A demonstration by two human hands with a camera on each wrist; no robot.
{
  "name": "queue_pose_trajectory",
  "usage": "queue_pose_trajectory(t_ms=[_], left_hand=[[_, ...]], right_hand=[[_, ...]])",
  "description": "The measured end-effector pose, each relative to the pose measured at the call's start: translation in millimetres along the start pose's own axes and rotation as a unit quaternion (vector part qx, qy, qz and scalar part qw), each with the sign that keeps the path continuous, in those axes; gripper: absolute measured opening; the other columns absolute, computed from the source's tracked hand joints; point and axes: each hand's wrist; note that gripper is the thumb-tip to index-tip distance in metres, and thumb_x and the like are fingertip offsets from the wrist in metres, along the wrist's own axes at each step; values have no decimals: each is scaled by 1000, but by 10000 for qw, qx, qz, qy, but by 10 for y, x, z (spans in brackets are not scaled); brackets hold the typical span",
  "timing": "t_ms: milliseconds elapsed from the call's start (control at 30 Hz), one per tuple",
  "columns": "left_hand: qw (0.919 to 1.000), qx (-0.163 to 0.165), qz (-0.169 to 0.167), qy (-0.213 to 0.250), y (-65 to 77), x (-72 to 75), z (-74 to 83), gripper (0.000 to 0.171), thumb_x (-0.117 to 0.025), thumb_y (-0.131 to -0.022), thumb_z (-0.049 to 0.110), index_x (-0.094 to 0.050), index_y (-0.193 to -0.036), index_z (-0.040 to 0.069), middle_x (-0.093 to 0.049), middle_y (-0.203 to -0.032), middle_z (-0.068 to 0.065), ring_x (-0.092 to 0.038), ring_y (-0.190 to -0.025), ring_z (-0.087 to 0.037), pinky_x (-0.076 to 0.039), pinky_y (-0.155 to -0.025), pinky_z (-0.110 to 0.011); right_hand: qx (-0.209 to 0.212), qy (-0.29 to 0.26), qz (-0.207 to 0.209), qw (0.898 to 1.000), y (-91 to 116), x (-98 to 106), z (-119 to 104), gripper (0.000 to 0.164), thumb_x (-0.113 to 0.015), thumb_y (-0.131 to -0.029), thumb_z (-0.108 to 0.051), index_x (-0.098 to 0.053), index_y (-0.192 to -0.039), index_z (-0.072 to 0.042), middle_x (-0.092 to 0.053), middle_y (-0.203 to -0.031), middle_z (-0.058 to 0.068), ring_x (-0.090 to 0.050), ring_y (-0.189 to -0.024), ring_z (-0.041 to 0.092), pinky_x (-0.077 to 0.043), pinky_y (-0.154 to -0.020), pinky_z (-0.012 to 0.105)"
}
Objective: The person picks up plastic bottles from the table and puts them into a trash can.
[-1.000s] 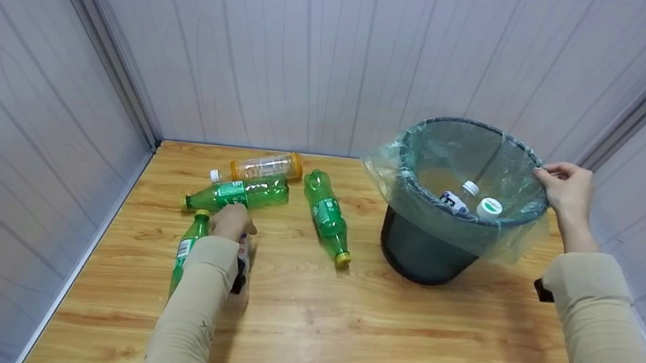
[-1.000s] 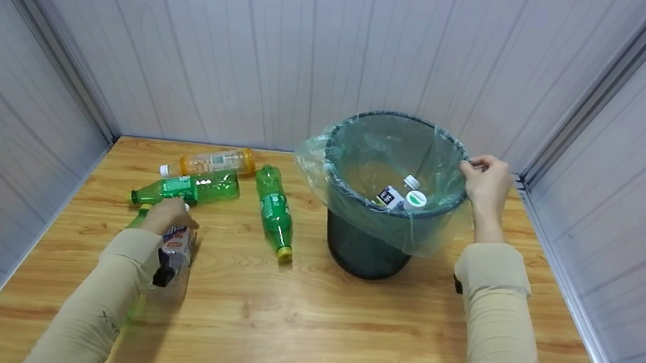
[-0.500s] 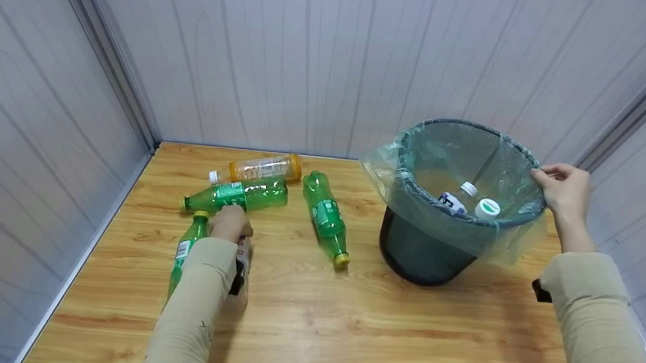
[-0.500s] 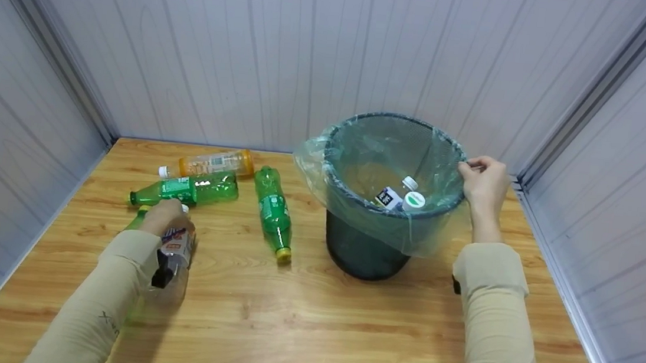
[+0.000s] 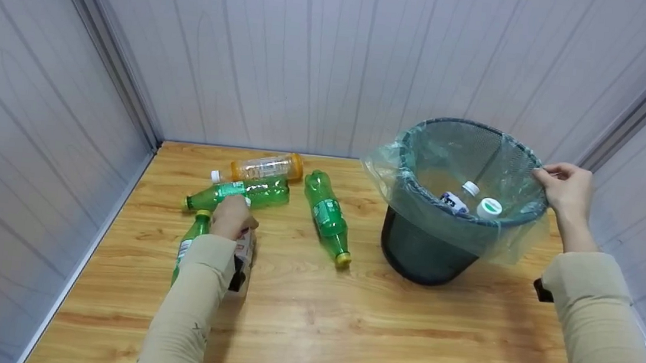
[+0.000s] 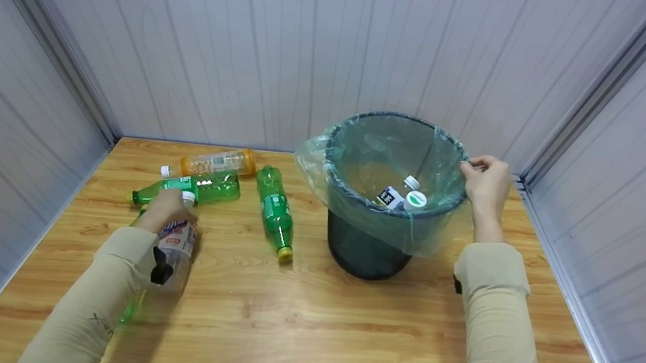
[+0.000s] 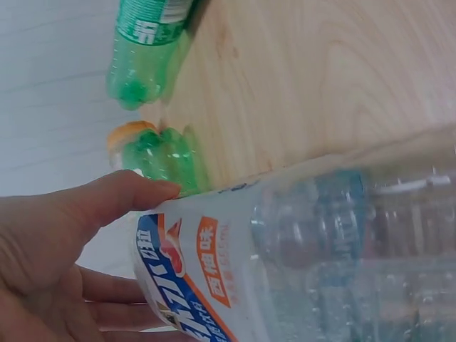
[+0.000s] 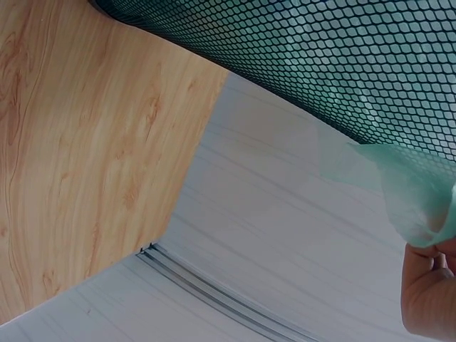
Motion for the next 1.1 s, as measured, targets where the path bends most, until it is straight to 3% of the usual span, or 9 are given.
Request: queue_pose_trajectory(t_ms=[233,467,567,700,933,1100], left_hand=[[9984,-226,405,333,31,86,104,38,-73,-69,19,-58,-95,-4,-58,-89,-17,-54,-75,-26,-47,-61,-38],[9932,-515,662,809,105,201,210,36,-73,-64,14,-58,-92,-3,-59,-77,-14,-56,-59,-20,-46,-51,-30],[9906,-613,788,932,150,242,248,40,-74,-64,15,-57,-95,-4,-59,-80,-14,-56,-59,-20,-46,-51,-28],[9862,-777,941,1119,197,275,288,49,-77,-64,16,-55,-102,-5,-59,-90,-17,-58,-66,-24,-49,-54,-29],[9730,-1201,1286,1497,286,337,377,60,-78,-65,16,-49,-112,-5,-55,-103,-19,-54,-91,-31,-48,-74,-39],[9632,-1470,1524,1657,385,403,485,62,-77,-65,17,-49,-115,-7,-54,-107,-20,-54,-95,-33,-47,-78,-42]], right_hand=[[38,-21,-25,10000,5,-1,-1,37,-58,-83,-26,-59,-103,5,-46,-62,-18,-43,-60,1,-38,-51,15],[60,-239,-71,9997,-7,12,4,33,-59,-83,-25,-60,-100,3,-47,-61,-18,-43,-58,0,-38,-49,15],[77,-333,-87,9994,-5,19,4,31,-59,-84,-24,-60,-99,3,-47,-60,-17,-43,-56,1,-38,-48,16],[72,-220,-88,9997,4,10,5,33,-58,-84,-25,-60,-100,3,-47,-62,-16,-43,-58,2,-38,-49,16],[74,-124,-62,9999,5,7,-1,35,-59,-84,-26,-59,-103,5,-47,-63,-18,-44,-59,0,-39,-49,15],[75,-118,-79,9999,-3,16,-1,37,-59,-84,-25,-59,-104,6,-46,-61,-19,-43,-58,-1,-38,-49,15]])
Point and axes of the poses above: each hand's wrist, its own y-axis away from the middle knuckle, its own x-axis out of the back of the hand, z = x × y
